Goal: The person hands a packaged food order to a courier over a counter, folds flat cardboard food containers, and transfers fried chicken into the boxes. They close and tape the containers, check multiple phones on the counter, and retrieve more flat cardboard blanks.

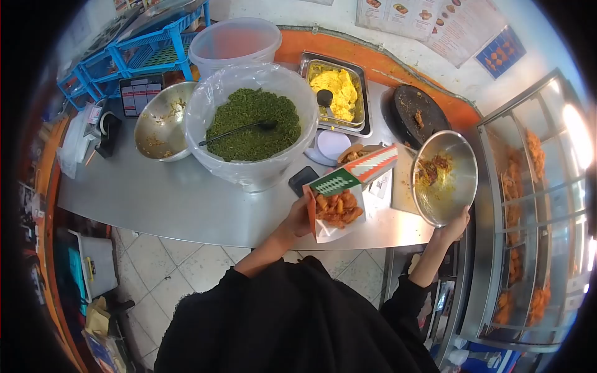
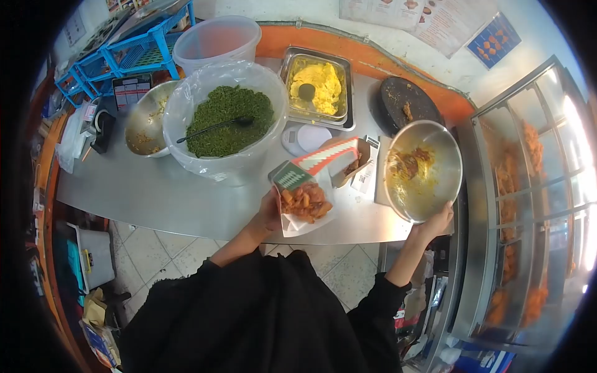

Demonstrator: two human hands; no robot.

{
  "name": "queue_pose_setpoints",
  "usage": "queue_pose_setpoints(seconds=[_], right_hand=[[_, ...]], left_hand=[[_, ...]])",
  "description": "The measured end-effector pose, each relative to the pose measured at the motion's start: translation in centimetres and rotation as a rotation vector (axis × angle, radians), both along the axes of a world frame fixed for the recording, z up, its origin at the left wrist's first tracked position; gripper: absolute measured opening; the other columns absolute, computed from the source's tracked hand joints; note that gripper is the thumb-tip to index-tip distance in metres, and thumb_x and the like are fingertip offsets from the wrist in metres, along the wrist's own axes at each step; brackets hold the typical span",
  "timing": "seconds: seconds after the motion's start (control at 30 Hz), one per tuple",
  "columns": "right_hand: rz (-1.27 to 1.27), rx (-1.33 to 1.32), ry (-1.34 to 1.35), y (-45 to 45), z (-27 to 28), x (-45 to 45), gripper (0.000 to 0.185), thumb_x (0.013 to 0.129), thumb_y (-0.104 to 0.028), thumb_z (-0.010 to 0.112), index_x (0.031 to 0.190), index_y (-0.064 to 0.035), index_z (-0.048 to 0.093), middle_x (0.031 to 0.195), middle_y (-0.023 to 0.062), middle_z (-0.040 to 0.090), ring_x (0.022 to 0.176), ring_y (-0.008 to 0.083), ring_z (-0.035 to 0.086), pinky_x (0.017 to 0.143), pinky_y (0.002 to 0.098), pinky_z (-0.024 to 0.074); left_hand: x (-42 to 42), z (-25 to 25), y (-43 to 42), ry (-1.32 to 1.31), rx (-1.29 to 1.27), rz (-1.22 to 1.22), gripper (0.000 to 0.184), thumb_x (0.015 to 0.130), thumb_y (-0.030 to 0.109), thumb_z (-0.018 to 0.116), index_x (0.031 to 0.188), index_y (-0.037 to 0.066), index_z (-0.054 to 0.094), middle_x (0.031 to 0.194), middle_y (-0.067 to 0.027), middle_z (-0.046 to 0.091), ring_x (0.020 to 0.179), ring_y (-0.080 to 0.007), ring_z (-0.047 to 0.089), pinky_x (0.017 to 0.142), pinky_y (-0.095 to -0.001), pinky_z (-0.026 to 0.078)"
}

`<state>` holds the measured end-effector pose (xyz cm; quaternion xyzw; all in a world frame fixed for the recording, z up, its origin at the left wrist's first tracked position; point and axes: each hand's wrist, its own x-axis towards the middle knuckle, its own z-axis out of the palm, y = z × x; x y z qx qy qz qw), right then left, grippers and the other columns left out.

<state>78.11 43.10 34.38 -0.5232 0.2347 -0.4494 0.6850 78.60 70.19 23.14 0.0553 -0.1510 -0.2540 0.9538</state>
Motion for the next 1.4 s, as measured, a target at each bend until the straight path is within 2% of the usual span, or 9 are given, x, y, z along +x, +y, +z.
queue_pose_setpoints(seconds=[0.3, 0.43, 0.57, 0.63, 0.77, 0.9, 1.0, 1.23, 1.4], right_hand=[[0.044, 0.253, 0.348, -8.6, -10.8, 7.9, 0.022, 0.08, -0.022, 0.039, 0.091, -0.0036, 0.042, 0.091, 0.0112, 0.048, 0.08, 0.022, 0.051, 0.066, 0.0351, 0.0461], [0.234, 0.149, 0.299, -8.9, -14.6, 11.9, 0.025, 0.079, -0.024, 0.042, 0.087, -0.0007, 0.042, 0.087, 0.0119, 0.048, 0.08, 0.0198, 0.049, 0.065, 0.0326, 0.0448], [0.168, -0.41, 0.475, -7.6, -15.7, 11.8, 0.037, 0.077, -0.025, 0.046, 0.094, 0.0069, 0.038, 0.094, 0.0175, 0.043, 0.09, 0.0237, 0.042, 0.071, 0.0367, 0.0364], [-0.217, -1.089, 0.345, -5.3, -16.7, 9.5, 0.061, 0.069, -0.029, 0.058, 0.107, 0.0078, 0.028, 0.109, 0.0205, 0.032, 0.101, 0.0284, 0.031, 0.083, 0.0408, 0.0273], [0.706, -0.835, 0.102, 2.7, -16.9, 6.3, 0.104, 0.049, -0.026, 0.073, 0.118, 0.0066, 0.002, 0.121, 0.0232, 0.009, 0.114, 0.0327, 0.012, 0.094, 0.0384, 0.01], [0.687, -1.12, 0.349, 5.4, -18.1, 8.7, 0.11, 0.049, -0.02, 0.073, 0.118, 0.004, -0.009, 0.122, 0.0234, 0.001, 0.115, 0.0322, 0.011, 0.095, 0.0387, 0.0126], [0.776, -0.725, 0.11, 6.2, -18.3, 8.6, 0.115, 0.05, -0.011, 0.07, 0.112, -0.0003, -0.026, 0.12, 0.0253, 0.007, 0.111, 0.0333, 0.021, 0.091, 0.0372, 0.0233], [0.705, -0.578, 0.177, 6.0, -16.9, 6.4, 0.117, 0.048, -0.015, 0.073, 0.115, -0.0026, -0.022, 0.118, 0.0208, 0.01, 0.109, 0.0293, 0.022, 0.091, 0.038, 0.0245], [0.533, -0.917, 0.368, 7.8, -16.5, -0.7, 0.113, 0.048, -0.025, 0.073, 0.117, -0.0008, -0.014, 0.115, 0.0202, 0.016, 0.104, 0.0285, 0.029, 0.087, 0.0375, 0.0289]], left_hand=[[-1.5, -3.8, -1.3, 0.238, 0.098, 0.063, 0.054, 0.077, 0.041, 0.039, 0.118, 0.008, 0.027, 0.119, -0.0088, 0.032, 0.108, -0.0234, 0.033, 0.09, -0.0405, 0.026], [-2.1, -3.8, -2.9, 0.437, 0.15, 0.419, 0.055, 0.079, 0.047, 0.027, 0.117, 0.007, 0.028, 0.117, -0.012, 0.034, 0.106, -0.0291, 0.035, 0.089, -0.0441, 0.026], [-4.2, -4.3, -3.7, 0.451, 0.014, 0.513, 0.053, 0.079, 0.046, 0.026, 0.116, 0.008, 0.029, 0.117, -0.0122, 0.033, 0.106, -0.0287, 0.034, 0.089, -0.0448, 0.026], [-5.4, -4.7, -3.3, 0.433, 0.087, 0.581, 0.052, 0.077, 0.046, 0.033, 0.115, 0.01, 0.033, 0.116, -0.0094, 0.037, 0.106, -0.0258, 0.036, 0.089, -0.0427, 0.026], [-8.1, -5.3, -1.3, 0.527, 0.088, 0.734, 0.054, 0.078, 0.048, 0.031, 0.116, 0.01, 0.03, 0.117, -0.0118, 0.034, 0.108, -0.0286, 0.032, 0.089, -0.047, 0.024], [-11.1, -6.3, 2.8, 0.399, 0.259, 0.849, 0.054, 0.077, 0.048, 0.03, 0.117, 0.011, 0.028, 0.118, -0.0085, 0.033, 0.108, -0.0254, 0.032, 0.09, -0.0434, 0.025], [-12.2, -6.8, 6.3, 0.437, 0.418, 0.938, 0.056, 0.077, 0.05, 0.029, 0.118, 0.012, 0.026, 0.119, -0.0062, 0.032, 0.109, -0.0229, 0.032, 0.091, -0.0398, 0.026], [-12.5, -7.0, 16.8, 0.584, 0.652, 1.085, 0.063, 0.075, 0.053, 0.03, 0.122, 0.013, 0.018, 0.125, -0.0038, 0.024, 0.113, -0.0209, 0.025, 0.092, -0.0369, 0.024], [-11.5, -9.3, 26.7, 0.577, 0.961, 1.349, 0.053, 0.082, 0.038, 0.03, 0.12, 0.004, 0.019, 0.124, -0.0097, 0.024, 0.112, -0.0215, 0.026, 0.091, -0.0334, 0.024]])
